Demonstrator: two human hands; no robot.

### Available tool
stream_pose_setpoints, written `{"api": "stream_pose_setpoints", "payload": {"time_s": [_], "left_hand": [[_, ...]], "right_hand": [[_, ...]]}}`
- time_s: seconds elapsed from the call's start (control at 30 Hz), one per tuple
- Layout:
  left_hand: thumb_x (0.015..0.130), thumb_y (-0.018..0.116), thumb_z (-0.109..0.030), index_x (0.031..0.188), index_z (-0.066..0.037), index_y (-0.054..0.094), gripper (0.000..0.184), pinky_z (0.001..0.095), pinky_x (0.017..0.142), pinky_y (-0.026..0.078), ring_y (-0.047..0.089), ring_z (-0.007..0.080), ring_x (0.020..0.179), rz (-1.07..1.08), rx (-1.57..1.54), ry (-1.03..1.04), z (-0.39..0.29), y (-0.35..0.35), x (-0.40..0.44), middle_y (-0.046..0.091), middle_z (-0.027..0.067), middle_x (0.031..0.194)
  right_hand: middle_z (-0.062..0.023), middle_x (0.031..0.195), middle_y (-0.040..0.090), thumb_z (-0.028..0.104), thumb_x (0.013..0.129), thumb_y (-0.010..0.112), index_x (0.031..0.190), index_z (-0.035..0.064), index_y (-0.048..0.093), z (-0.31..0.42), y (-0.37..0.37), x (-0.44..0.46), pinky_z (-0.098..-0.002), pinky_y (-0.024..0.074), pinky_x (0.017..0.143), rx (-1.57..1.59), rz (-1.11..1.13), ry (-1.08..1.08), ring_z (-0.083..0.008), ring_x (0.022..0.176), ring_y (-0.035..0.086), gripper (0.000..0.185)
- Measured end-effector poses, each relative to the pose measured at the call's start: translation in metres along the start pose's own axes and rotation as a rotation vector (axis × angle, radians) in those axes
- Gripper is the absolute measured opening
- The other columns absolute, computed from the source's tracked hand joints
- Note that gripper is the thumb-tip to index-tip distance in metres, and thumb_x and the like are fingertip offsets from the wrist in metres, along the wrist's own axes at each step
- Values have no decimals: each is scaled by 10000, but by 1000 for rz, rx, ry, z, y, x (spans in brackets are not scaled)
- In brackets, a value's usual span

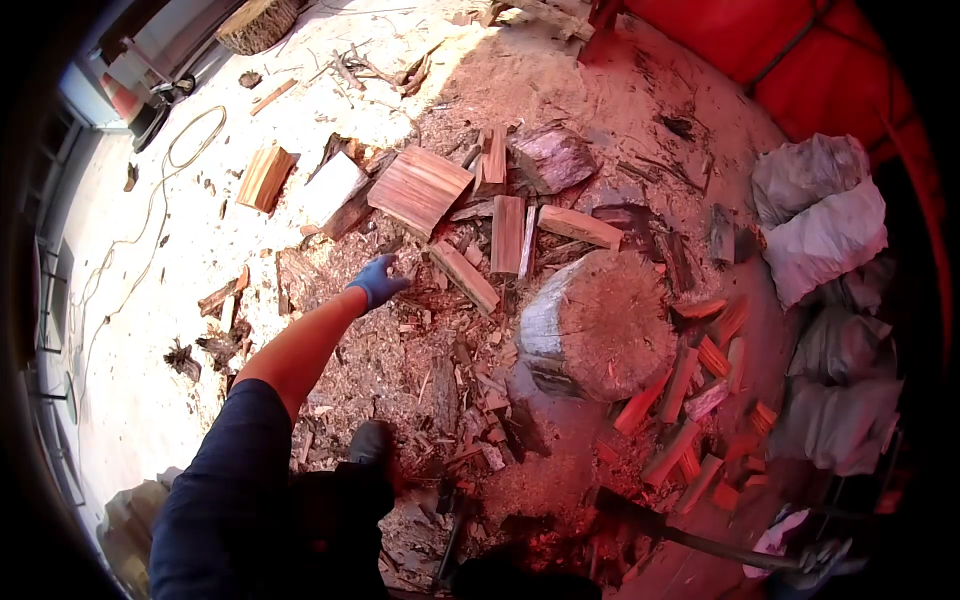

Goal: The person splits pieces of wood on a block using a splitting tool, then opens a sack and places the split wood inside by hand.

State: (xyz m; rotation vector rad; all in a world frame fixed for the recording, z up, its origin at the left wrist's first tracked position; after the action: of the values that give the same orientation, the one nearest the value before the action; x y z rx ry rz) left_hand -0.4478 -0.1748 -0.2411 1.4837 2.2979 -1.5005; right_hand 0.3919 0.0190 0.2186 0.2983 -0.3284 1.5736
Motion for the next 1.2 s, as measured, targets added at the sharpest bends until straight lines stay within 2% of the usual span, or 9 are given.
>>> {"api": "stream_pose_setpoints", "payload": {"time_s": [0.07,0.13,0.27,0.43,0.6,0.73,0.97,1.03,1.2], "left_hand": [[814,763,-478,1490,-10,372,911,414,1132,381,458,378,1372,-242,-283,-130,22,5,52,490,262,1449],[786,826,-432,1513,24,291,1011,424,1081,423,511,394,1314,-467,-524,-148,58,15,124,512,280,1419],[737,879,-387,1543,61,89,1214,412,1080,413,501,361,1300,-685,-928,-307,22,-28,152,460,281,1453],[726,899,-300,1400,96,351,954,454,989,479,570,357,1200,-687,-1226,-588,49,-26,214,537,278,1362],[772,859,-158,1116,38,591,478,384,730,576,688,243,859,-335,-1538,-102,43,-33,158,702,138,1052],[760,849,-124,1175,-5,575,512,381,794,594,705,230,917,-265,-1532,100,44,-46,14,695,112,1087],[786,869,-229,1366,-8,484,730,394,1022,493,588,257,1213,715,-928,71,47,20,-44,584,146,1322],[838,805,-341,1391,-27,492,708,412,1053,465,547,280,1257,127,-401,301,-24,1,6,558,171,1350],[834,730,-405,1465,-43,393,802,449,1145,351,370,427,1395,-524,-154,366,-145,-3,172,357,258,1522]], "right_hand": [[-83,880,567,187,1047,425,1373,32,497,18,27,-7,-370,488,624,108,37,7,-187,674,504,367],[-77,953,528,194,1026,434,1470,74,438,8,-25,-8,-355,430,637,-613,36,-280,-192,717,471,459],[-34,916,482,212,1019,434,1440,173,528,18,4,-15,-321,399,621,24,94,-18,-168,711,430,433],[-11,906,423,248,1039,400,1457,215,508,24,5,-25,-317,365,646,-39,249,-61,-172,734,405,433],[1,893,408,241,1049,390,1460,232,495,24,29,-22,-312,365,663,-228,215,-83,-163,733,395,425],[4,834,428,204,1044,392,1453,220,491,26,32,-29,-316,369,654,-27,148,-44,-162,710,406,420],[-14,895,413,117,1018,405,1472,161,457,41,-4,-50,-339,384,654,-545,154,-253,-180,718,386,458],[-12,894,410,120,1017,414,1471,139,449,40,-3,-59,-334,385,656,-1032,87,-384,-178,719,381,456],[2,828,413,221,1032,481,1413,28,445,51,82,-69,-315,395,655,-304,-476,-52,-161,673,372,429]]}}
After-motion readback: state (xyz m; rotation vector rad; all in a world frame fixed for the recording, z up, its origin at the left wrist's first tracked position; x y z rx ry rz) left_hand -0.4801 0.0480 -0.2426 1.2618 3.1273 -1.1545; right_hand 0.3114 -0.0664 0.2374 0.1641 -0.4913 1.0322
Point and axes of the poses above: each hand's wrist, its own x-axis towards the middle knuckle, its own y-axis out of the palm, z = x × y, the point moved 2 cm from there along x, towards the middle knuckle
